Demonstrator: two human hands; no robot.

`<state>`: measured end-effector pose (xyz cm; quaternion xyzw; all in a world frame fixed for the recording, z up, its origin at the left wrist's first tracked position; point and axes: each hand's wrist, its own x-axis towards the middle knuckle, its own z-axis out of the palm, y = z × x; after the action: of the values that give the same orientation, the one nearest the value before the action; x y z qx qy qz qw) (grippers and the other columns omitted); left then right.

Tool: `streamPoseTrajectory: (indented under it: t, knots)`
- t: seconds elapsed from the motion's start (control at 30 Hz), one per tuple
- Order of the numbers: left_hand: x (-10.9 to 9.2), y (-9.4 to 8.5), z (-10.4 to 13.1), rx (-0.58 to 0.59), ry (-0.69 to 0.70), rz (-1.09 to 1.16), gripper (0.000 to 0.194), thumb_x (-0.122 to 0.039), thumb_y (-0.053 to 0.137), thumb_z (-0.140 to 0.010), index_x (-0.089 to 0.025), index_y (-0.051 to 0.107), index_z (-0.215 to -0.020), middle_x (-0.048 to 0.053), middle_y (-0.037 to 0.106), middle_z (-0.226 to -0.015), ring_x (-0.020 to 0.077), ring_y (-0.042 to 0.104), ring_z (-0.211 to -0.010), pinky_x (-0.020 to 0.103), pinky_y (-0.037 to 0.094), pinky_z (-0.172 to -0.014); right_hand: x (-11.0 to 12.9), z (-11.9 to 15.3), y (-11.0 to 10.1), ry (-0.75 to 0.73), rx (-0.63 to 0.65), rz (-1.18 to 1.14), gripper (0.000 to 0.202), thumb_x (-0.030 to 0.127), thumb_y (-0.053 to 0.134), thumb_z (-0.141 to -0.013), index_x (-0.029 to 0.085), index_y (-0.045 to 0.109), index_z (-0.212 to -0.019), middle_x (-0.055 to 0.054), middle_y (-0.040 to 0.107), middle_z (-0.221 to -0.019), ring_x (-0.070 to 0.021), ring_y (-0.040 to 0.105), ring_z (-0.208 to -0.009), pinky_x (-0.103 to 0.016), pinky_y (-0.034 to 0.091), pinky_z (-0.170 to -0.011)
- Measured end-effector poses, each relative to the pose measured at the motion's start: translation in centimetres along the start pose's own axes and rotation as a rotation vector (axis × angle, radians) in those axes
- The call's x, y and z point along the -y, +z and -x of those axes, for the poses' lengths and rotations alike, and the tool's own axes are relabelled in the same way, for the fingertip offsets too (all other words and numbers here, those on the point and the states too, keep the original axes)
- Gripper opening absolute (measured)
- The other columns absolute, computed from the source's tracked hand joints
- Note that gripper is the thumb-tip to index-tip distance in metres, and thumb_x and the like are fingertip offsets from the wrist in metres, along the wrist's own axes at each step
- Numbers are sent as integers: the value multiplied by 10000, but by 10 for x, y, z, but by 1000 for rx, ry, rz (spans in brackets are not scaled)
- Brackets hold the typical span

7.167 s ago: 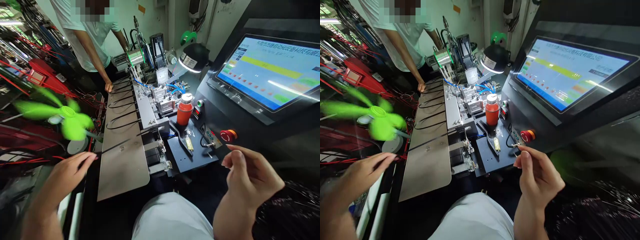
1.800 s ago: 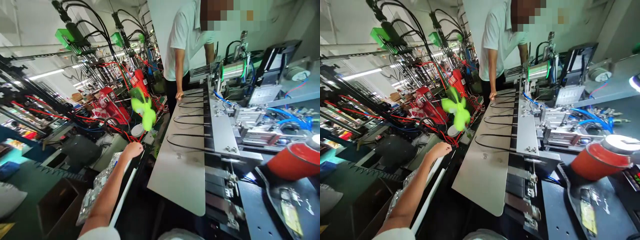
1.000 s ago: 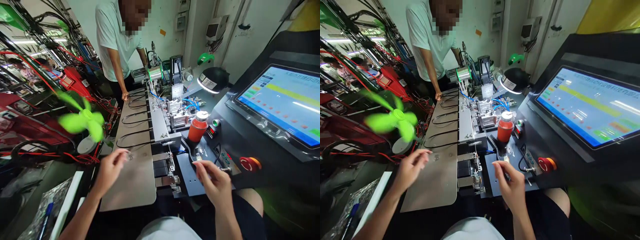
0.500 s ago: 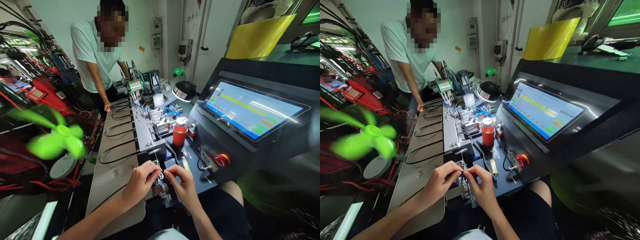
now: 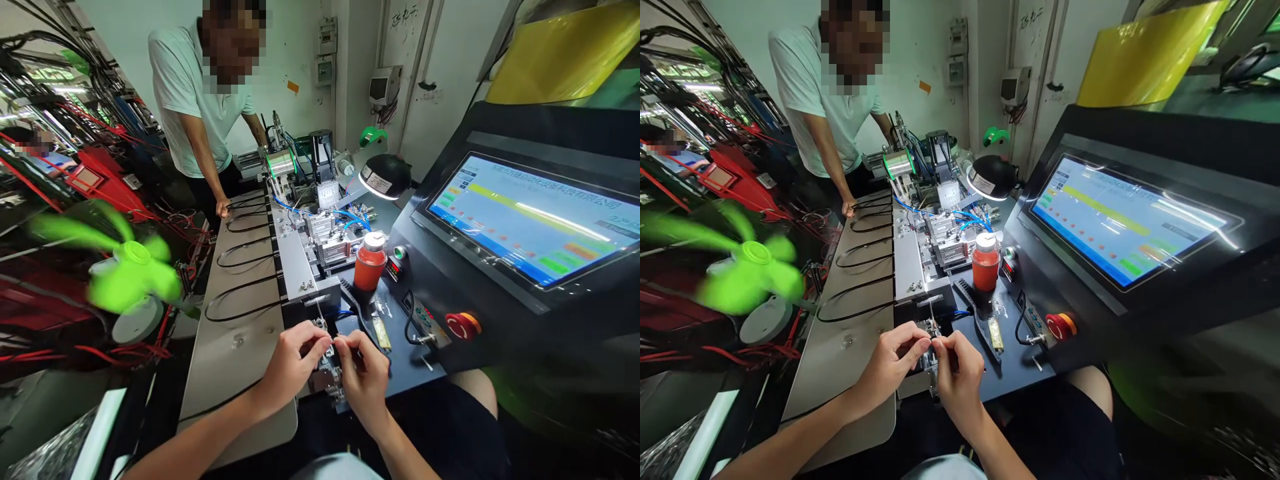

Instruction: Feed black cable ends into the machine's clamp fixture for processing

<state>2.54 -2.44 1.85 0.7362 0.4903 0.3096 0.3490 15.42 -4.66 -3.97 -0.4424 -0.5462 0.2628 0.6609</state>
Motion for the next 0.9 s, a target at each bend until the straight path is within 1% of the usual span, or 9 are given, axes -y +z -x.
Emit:
streamPoseTrajectory:
  t: [0.07, 0.1, 0.17, 0.23, 0.3, 0.37, 0.5, 0.77, 0.9]
  knots:
    - [-1, 1, 1, -12, -17, 10, 284, -377, 525, -918, -168, 666, -787, -1, 592, -705, 102, 521, -589, 210, 396, -571, 0, 1, 4, 2, -19, 16, 229, 185, 521, -928, 192, 472, -704, 56, 436, -592, -86, 382, -479, -215, 282, -461]
    - [-1, 1, 1, -16, -23, 0, 281, -374, 524, -918, -170, 666, -784, 0, 595, -709, 103, 524, -592, 211, 398, -577, -1, 0, 4, 17, -9, 20, 233, 194, 515, -931, 193, 469, -703, 57, 429, -587, -86, 372, -471, -215, 275, -455]
    - [1, -1, -2, -29, -21, -56, 278, -354, 518, -918, -173, 660, -761, 1, 600, -709, 109, 531, -608, 215, 398, -590, -4, -3, 1, 67, 58, 17, 232, 226, 497, -945, 190, 493, -716, 52, 446, -587, -90, 374, -470, -215, 281, -450]
    - [4, -5, -7, -65, -12, -144, 280, -321, 502, -918, -174, 646, -727, 4, 604, -706, 119, 541, -633, 220, 395, -610, -9, -7, -4, 117, 147, 14, 241, 260, 477, -958, 186, 528, -734, 37, 491, -605, -100, 420, -499, -213, 323, -475]
    - [10, -8, -12, -95, -22, -222, 282, -287, 482, -914, -174, 629, -701, 8, 613, -709, 128, 553, -654, 224, 393, -623, -15, -12, -11, 143, 187, 34, 252, 286, 470, -958, 182, 555, -745, 21, 532, -627, -114, 475, -542, -216, 366, -517]
    - [17, -11, -17, -84, -67, -259, 284, -260, 467, -904, -174, 618, -680, 9, 627, -700, 134, 565, -654, 225, 396, -623, -20, -16, -17, 163, 159, 69, 260, 308, 478, -949, 182, 563, -739, 16, 541, -623, -122, 493, -548, -220, 380, -527]
    - [26, -10, -23, -23, -135, -303, 281, -231, 464, -890, -171, 635, -675, 7, 655, -686, 137, 579, -639, 231, 396, -620, -28, -18, -23, 202, 116, 118, 279, 350, 490, -936, 186, 562, -722, 16, 522, -595, -128, 472, -518, -230, 359, -483]
    - [25, -5, -25, -4, -147, -393, 268, -223, 493, -884, -173, 665, -685, 4, 677, -704, 135, 584, -639, 235, 383, -629, -36, -14, -21, 229, 154, 120, 313, 392, 472, -946, 197, 550, -715, 16, 501, -591, -135, 456, -521, -247, 354, -491]
    - [24, -5, -27, 7, -189, -402, 262, -225, 496, -881, -180, 672, -693, -4, 676, -696, 131, 584, -630, 230, 376, -621, -40, -18, -18, 239, 218, 90, 327, 386, 432, -963, 197, 533, -716, 22, 485, -608, -133, 449, -540, -249, 352, -528]
